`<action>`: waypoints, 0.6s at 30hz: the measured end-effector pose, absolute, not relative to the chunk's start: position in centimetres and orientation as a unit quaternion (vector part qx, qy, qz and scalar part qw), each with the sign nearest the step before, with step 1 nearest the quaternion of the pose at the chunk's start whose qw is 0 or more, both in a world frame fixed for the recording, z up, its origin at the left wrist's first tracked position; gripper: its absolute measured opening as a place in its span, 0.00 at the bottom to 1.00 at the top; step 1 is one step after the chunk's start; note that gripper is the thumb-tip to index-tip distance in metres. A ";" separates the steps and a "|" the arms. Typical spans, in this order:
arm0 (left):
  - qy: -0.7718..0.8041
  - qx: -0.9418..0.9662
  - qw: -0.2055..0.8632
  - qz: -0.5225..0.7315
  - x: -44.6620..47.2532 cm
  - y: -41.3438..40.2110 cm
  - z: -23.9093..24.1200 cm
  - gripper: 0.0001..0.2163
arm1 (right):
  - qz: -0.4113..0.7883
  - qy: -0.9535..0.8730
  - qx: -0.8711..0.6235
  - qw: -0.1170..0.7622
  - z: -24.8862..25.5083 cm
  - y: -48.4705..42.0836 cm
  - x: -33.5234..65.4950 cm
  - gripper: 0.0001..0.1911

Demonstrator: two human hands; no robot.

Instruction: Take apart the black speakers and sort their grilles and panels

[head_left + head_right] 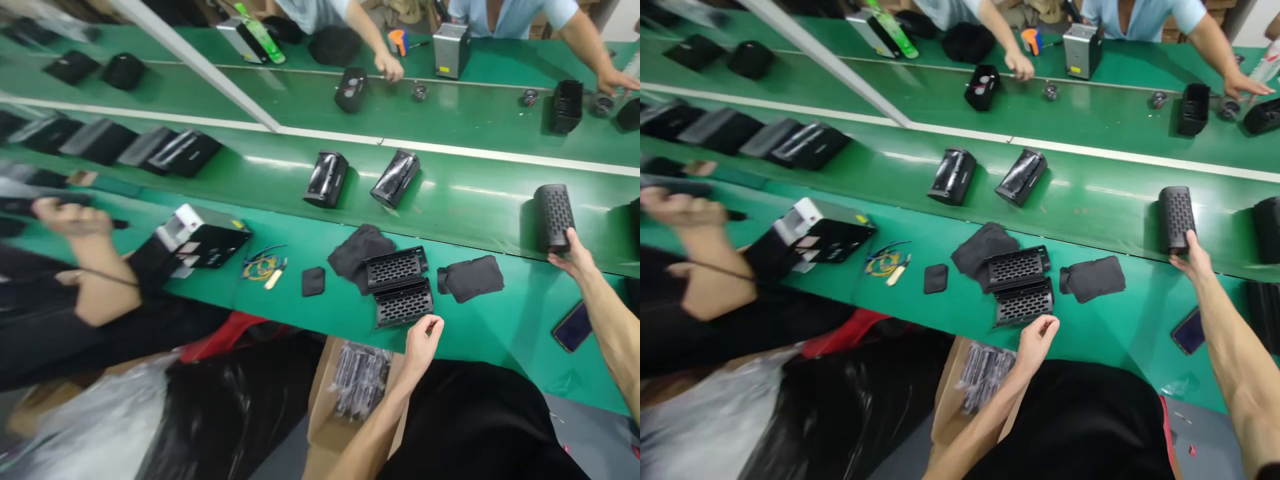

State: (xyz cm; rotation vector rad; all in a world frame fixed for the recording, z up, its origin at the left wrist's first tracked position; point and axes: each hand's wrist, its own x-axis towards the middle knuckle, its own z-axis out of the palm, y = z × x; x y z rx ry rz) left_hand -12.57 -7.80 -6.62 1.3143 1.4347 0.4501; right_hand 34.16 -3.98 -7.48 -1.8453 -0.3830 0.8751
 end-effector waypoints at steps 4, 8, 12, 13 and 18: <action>0.710 0.547 0.388 0.212 -17.1 -5.6 -6.8 0.12 | 0.145 -0.124 -0.903 0.385 -8.3 -7.4 32.5 0.36; 0.817 0.487 0.289 0.112 -22.3 -1.9 -7.9 0.16 | 0.234 -0.351 -0.861 0.283 -9.6 -9.1 22.5 0.31; 0.815 0.412 0.406 0.039 -25.3 0.1 -10.0 0.24 | 0.330 -0.469 -0.804 0.158 -10.5 -7.1 12.1 0.27; 0.802 0.404 0.438 0.037 -25.6 0.2 -10.5 0.26 | 0.323 -0.480 -0.805 0.127 -10.5 -6.4 10.8 0.25; 0.752 0.388 0.519 0.117 -26.0 -0.5 -10.8 0.31 | 0.326 -0.489 -0.805 0.082 -9.5 -5.1 10.3 0.17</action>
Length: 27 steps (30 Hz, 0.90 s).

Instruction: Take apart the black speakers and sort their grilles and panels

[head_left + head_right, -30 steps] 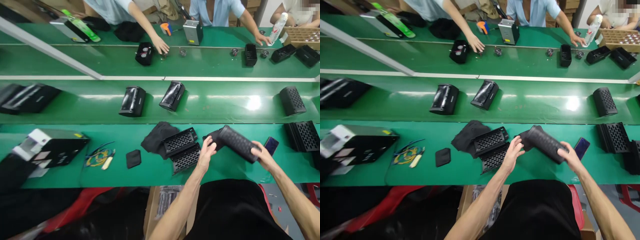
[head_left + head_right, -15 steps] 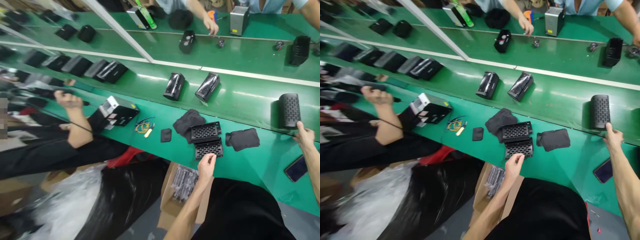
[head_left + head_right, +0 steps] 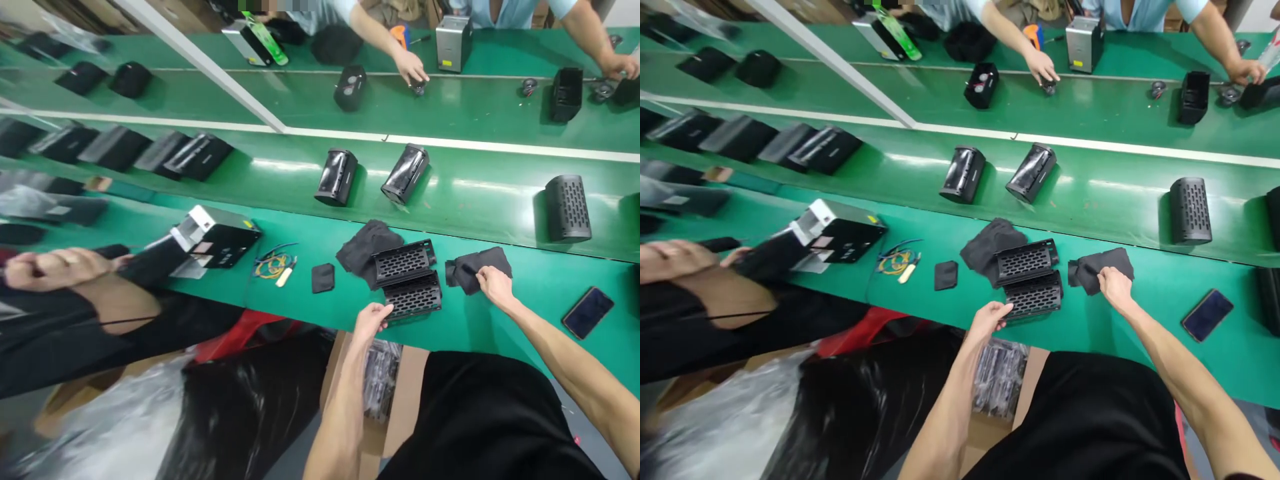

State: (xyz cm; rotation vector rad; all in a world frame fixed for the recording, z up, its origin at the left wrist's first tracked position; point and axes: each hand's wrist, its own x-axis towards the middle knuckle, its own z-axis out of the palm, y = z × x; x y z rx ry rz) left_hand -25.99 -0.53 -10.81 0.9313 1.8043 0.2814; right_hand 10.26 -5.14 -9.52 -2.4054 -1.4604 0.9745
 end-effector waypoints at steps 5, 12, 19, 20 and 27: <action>0.722 0.355 0.547 0.233 -27.5 -2.1 -8.4 0.36 | 0.316 -0.495 -0.798 0.137 -7.4 -7.2 13.1 0.21; 0.590 0.397 0.658 0.247 -19.6 -6.6 -9.7 0.27 | 0.473 -0.275 -0.659 0.516 -2.9 -14.5 18.8 0.21; 0.528 0.472 0.693 0.134 -8.4 -9.6 -13.6 0.25 | 0.611 -0.087 -0.503 0.604 -1.8 -18.8 17.4 0.13; 0.535 0.483 0.681 0.133 -8.5 -9.6 -13.6 0.23 | 0.620 -0.076 -0.491 0.607 -2.1 -19.1 16.8 0.12; 0.422 0.410 0.788 0.179 -8.2 -9.1 -10.9 0.29 | 0.671 0.014 -0.426 0.606 -5.1 -20.5 11.9 0.13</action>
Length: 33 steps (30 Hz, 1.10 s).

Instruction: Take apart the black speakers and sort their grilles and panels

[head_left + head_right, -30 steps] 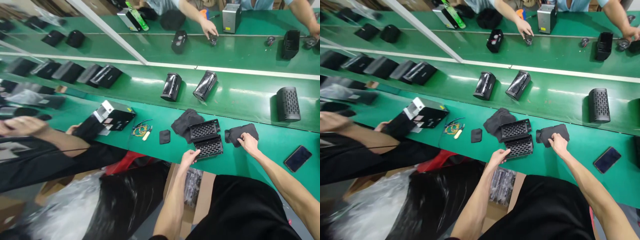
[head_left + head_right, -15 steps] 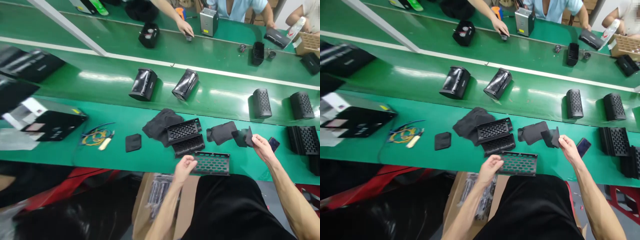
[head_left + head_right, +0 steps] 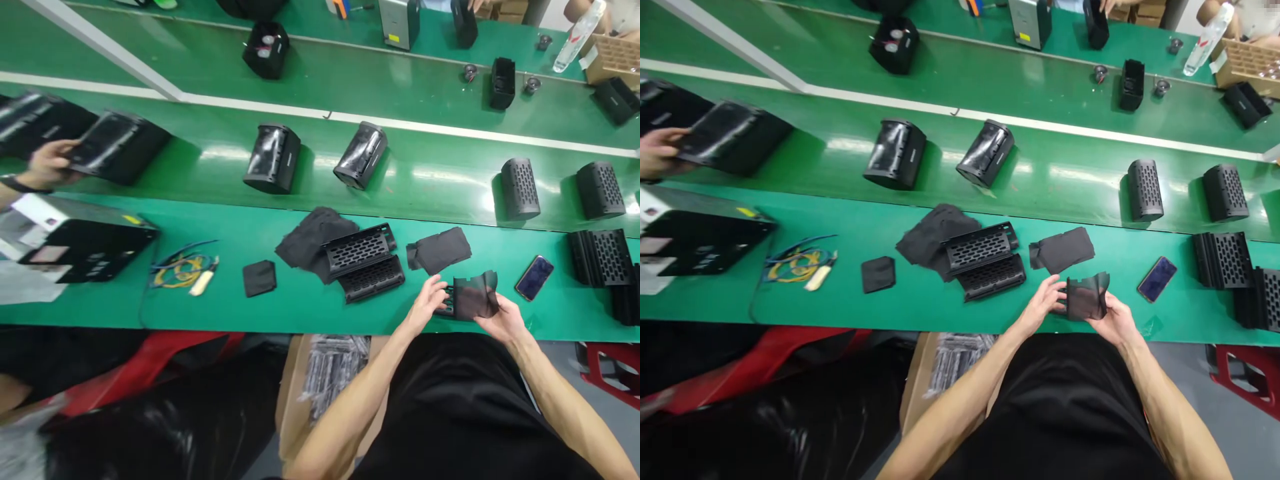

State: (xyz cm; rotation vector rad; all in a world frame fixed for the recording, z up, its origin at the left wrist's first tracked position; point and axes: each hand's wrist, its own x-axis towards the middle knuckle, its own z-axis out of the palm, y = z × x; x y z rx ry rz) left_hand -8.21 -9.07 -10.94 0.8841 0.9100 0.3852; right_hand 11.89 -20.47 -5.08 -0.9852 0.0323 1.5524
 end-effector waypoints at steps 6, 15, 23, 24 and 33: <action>0.405 0.371 0.820 0.161 -7.0 -8.8 -11.9 0.27 | 0.677 0.012 -0.480 0.558 -7.0 -21.4 11.5 0.22; 0.459 0.743 0.487 -0.019 -6.8 -8.9 -11.6 0.08 | 0.431 -0.207 -0.845 0.240 -11.9 -23.2 12.2 0.17; 0.524 0.768 0.367 -0.041 -7.5 -8.8 -12.1 0.20 | 0.266 -0.279 -0.903 0.192 -14.0 -23.6 13.1 0.20; 0.525 0.761 0.380 -0.036 -7.5 -8.7 -12.4 0.21 | 0.268 -0.289 -0.899 0.192 -14.2 -23.5 13.2 0.21; 0.485 0.705 0.514 0.052 -7.6 -6.7 -13.2 0.05 | 0.350 -0.303 -0.857 0.226 -12.6 -22.3 15.1 0.09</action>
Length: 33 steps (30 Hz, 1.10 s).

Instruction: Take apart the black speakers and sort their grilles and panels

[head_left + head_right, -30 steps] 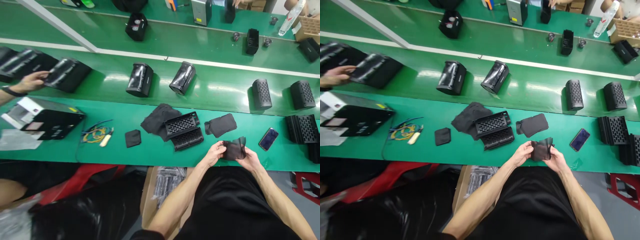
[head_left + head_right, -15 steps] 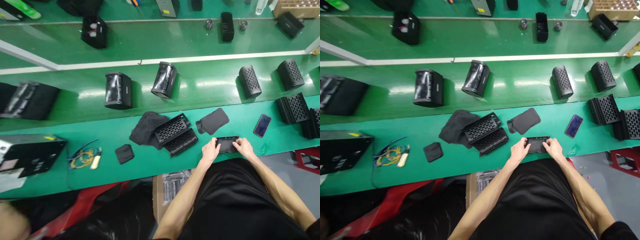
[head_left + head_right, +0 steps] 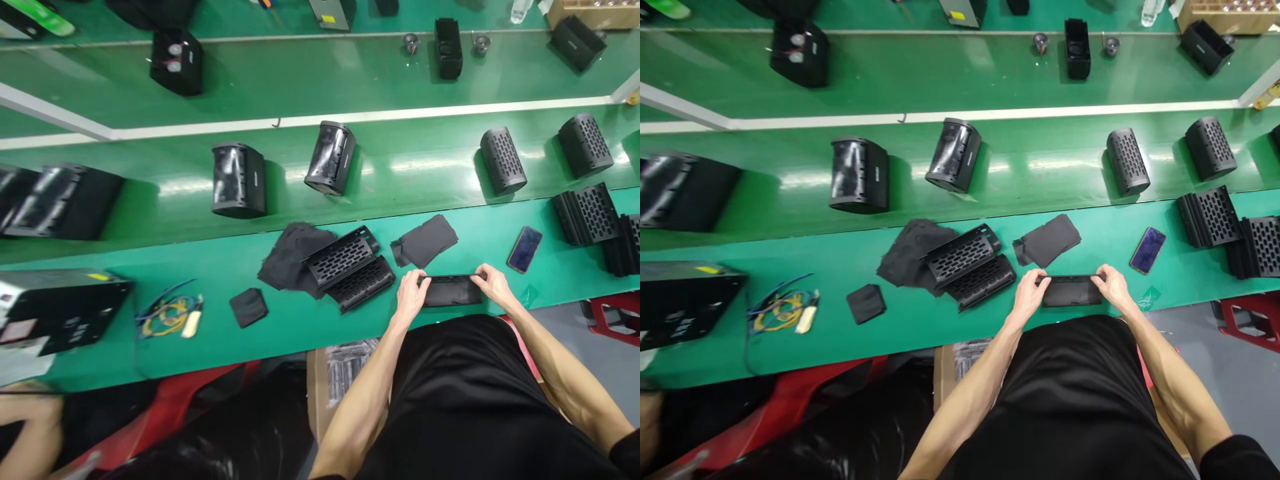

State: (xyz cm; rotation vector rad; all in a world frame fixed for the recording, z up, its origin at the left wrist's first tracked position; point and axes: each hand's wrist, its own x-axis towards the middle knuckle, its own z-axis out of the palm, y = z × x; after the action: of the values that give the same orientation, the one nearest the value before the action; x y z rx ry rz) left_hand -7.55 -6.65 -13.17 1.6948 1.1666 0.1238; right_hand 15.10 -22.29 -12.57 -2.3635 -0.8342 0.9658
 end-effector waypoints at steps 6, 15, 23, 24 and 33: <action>0.444 0.558 0.694 0.096 -8.2 -6.0 -10.9 0.21 | 0.491 -0.179 -0.747 0.411 -7.6 -21.5 16.2 0.21; 0.414 0.443 0.771 0.194 -8.5 -5.0 -6.0 0.26 | 0.478 -0.128 -0.693 0.524 -2.5 -21.1 15.5 0.23; 0.416 0.380 0.800 0.206 -8.6 -5.2 -5.1 0.25 | 0.504 -0.079 -0.666 0.544 -2.5 -20.7 15.0 0.26; 0.419 0.380 0.799 0.204 -8.6 -5.2 -5.1 0.25 | 0.504 -0.074 -0.665 0.546 -2.6 -20.7 14.9 0.26; 0.429 0.378 0.794 0.207 -8.6 -5.4 -5.4 0.23 | 0.507 -0.091 -0.673 0.531 -2.5 -20.8 15.0 0.24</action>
State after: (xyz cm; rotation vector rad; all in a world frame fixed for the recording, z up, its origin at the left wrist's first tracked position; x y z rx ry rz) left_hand -8.59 -5.37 -5.43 0.8131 0.9224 0.4441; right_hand 14.98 -20.75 -2.48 -1.6060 -0.2173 1.2087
